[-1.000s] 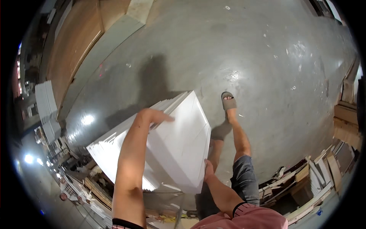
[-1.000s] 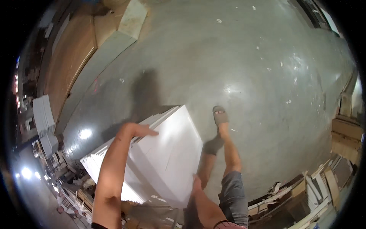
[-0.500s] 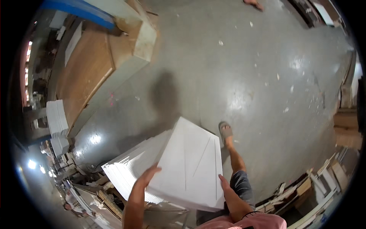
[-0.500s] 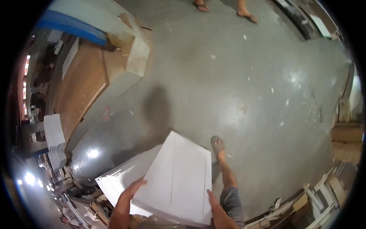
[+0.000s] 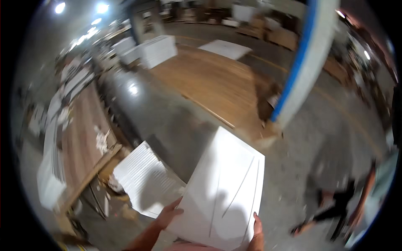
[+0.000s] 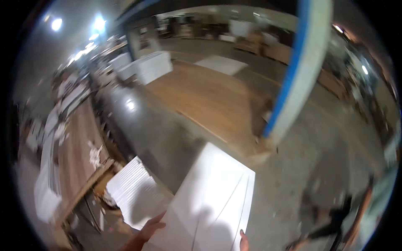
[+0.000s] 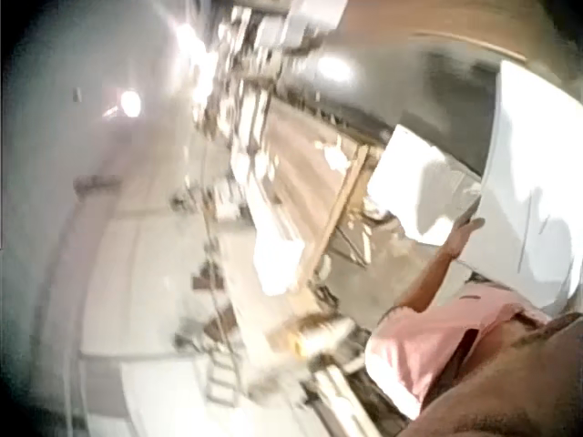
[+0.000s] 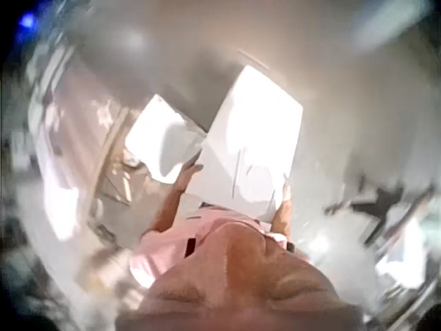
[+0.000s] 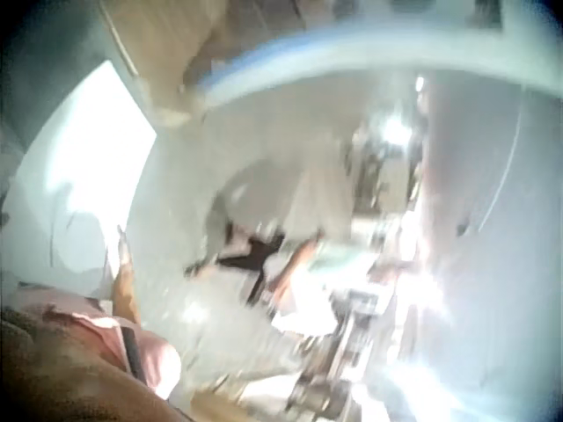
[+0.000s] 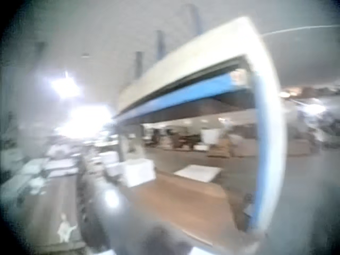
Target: The person assembles white wooden cabinet panels by applying glue, attaching small wooden strips, using a staple gun to secure them, and wiping away excess glue with a cloth.
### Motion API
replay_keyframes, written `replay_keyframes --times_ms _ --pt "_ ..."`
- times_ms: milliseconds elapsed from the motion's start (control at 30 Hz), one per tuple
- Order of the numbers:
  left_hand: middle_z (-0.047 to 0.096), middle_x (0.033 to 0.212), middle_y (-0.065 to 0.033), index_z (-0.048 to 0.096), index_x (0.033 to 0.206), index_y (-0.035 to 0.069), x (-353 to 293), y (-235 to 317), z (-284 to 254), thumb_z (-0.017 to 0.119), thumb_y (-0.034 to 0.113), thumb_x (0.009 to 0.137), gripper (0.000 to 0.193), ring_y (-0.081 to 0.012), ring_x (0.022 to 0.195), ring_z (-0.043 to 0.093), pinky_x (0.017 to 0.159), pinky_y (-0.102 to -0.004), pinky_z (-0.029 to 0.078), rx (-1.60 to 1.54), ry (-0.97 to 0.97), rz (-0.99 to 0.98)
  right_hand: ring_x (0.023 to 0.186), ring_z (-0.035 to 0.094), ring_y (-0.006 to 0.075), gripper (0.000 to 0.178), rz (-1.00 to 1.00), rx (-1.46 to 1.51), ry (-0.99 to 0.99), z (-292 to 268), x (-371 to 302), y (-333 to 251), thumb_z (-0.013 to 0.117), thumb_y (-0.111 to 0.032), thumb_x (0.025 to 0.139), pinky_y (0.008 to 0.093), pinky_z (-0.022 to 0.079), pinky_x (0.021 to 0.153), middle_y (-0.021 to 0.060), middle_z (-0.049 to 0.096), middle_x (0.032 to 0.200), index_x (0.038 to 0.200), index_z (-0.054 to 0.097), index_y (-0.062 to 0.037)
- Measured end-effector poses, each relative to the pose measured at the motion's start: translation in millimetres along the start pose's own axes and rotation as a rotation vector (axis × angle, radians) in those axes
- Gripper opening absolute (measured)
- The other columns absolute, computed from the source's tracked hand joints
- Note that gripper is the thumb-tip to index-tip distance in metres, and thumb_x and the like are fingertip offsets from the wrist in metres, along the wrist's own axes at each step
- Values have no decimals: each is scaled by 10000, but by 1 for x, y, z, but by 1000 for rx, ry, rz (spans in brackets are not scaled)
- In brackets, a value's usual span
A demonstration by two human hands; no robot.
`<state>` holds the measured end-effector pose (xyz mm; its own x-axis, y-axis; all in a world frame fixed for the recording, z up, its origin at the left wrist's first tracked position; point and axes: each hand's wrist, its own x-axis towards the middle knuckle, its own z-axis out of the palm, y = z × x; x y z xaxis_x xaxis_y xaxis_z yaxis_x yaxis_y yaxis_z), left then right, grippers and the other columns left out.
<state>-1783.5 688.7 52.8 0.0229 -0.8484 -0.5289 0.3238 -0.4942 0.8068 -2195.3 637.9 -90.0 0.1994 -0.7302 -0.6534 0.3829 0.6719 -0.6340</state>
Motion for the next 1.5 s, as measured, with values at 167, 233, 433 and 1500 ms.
replay_keyframes --times_ms 167,233,433,1500 --pt "459 1602 -143 329 1651 102 85 43 -23 608 203 1026 692 -237 1405 474 1186 -363 346 162 84 81 1188 636 314 621 13 -114 -25 81 101 -109 529 -447 1031 415 485 1055 170 650 1334 1415 559 40" --pt "412 1643 -176 332 1655 155 149 70 -42 653 290 1015 729 -262 1434 450 1207 -377 315 364 144 170 1185 636 313 619 12 -208 -67 114 143 -153 530 -446 1031 416 485 1054 169 651 1331 1414 560 39" --pt "492 1574 -129 370 1642 145 212 205 -71 641 253 1010 696 -215 1387 489 1171 -344 361 -12 179 172 1176 637 312 611 54 -408 -231 250 269 -252 532 -442 1030 417 486 1048 167 653 1323 1409 564 36" --pt "505 1574 -111 378 1612 13 392 469 -596 553 115 931 711 -229 1393 515 1160 -353 400 -775 952 832 1131 639 305 572 236 -1106 -1109 1238 804 -183 545 -422 1024 426 491 1017 157 664 1277 1384 582 21"
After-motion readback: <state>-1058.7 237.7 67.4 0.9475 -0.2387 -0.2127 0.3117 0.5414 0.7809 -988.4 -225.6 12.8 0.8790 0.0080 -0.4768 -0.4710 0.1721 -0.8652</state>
